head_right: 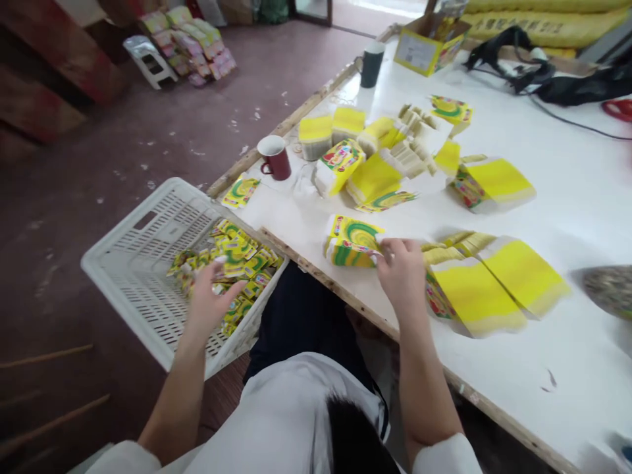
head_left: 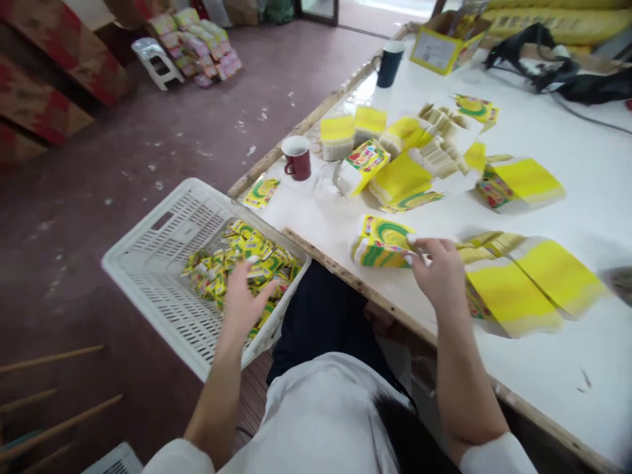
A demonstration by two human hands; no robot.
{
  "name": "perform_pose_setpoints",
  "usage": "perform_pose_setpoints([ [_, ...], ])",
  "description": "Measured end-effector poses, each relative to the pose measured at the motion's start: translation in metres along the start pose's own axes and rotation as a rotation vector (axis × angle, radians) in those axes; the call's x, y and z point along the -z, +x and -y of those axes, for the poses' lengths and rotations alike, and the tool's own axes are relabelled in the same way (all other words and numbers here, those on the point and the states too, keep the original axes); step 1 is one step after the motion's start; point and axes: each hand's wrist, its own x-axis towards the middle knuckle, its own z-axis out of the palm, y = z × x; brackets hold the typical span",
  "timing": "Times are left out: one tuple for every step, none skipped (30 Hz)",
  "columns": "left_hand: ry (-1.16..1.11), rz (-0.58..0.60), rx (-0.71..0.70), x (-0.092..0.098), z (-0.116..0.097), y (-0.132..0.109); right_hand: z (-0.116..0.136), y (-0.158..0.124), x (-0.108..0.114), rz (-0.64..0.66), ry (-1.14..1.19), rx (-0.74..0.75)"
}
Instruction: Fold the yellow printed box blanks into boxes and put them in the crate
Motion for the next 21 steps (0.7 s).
perform_pose_setpoints([
  [-0.048,0.047,-0.017,-0.005,-0.008,-0.004,-0.002,0.001,-0.001,0.018,-0.015,0.015],
  [-0.095,0.117,-0.047,-0.011,-0.017,-0.008,-0.003,0.002,-0.001,0.041,-0.033,0.033],
  [-0.138,0.176,-0.085,-0.018,-0.027,-0.010,-0.003,0.003,0.000,0.050,-0.043,0.044],
  [-0.178,0.213,-0.113,-0.024,-0.038,-0.013,-0.002,0.004,0.001,0.056,-0.055,0.051],
  [-0.214,0.251,-0.124,-0.029,-0.047,-0.014,-0.001,0.006,0.002,0.061,-0.064,0.054],
  [-0.254,0.293,-0.137,-0.033,-0.056,-0.016,0.001,0.007,0.004,0.063,-0.075,0.052],
  [-0.294,0.326,-0.146,-0.037,-0.063,-0.017,0.003,0.008,0.005,0.070,-0.090,0.044],
  [-0.330,0.357,-0.152,-0.039,-0.069,-0.018,0.005,0.009,0.005,0.081,-0.105,0.027],
  [-0.363,0.382,-0.156,-0.041,-0.073,-0.019,0.007,0.010,0.006,0.095,-0.117,0.004],
  [-0.391,0.402,-0.154,-0.042,-0.076,-0.020,0.009,0.011,0.005,0.108,-0.127,-0.027],
  [-0.414,0.422,-0.145,-0.043,-0.078,-0.020,0.010,0.012,0.005,0.120,-0.132,-0.060],
  [-0.434,0.443,-0.130,-0.043,-0.080,-0.021,0.011,0.013,0.005,0.127,-0.131,-0.089],
  [-0.457,0.465,-0.107,-0.042,-0.081,-0.022,0.012,0.013,0.005,0.128,-0.123,-0.111],
  [-0.483,0.489,-0.075,-0.041,-0.083,-0.023,0.012,0.013,0.006,0.120,-0.107,-0.126],
  [-0.508,0.515,-0.037,-0.040,-0.085,-0.024,0.012,0.013,0.007,0.102,-0.078,-0.132],
  [-0.542,0.536,0.007,-0.038,-0.087,-0.026,0.012,0.012,0.009,0.078,-0.039,-0.131],
  [-0.562,0.568,0.056,-0.038,-0.089,-0.028,0.012,0.010,0.012,0.050,0.013,-0.122],
  [-0.584,0.595,0.100,-0.040,-0.091,-0.030,0.012,0.008,0.014,0.017,0.079,-0.108],
  [-0.617,0.624,0.144,-0.043,-0.092,-0.032,0.013,0.005,0.015,-0.004,0.145,-0.092],
  [-0.661,0.655,0.188,-0.049,-0.091,-0.032,0.016,0.002,0.015,-0.031,0.212,-0.081],
  [-0.714,0.662,0.220,-0.056,-0.090,-0.032,0.020,-0.002,0.013,-0.049,0.288,-0.065],
])
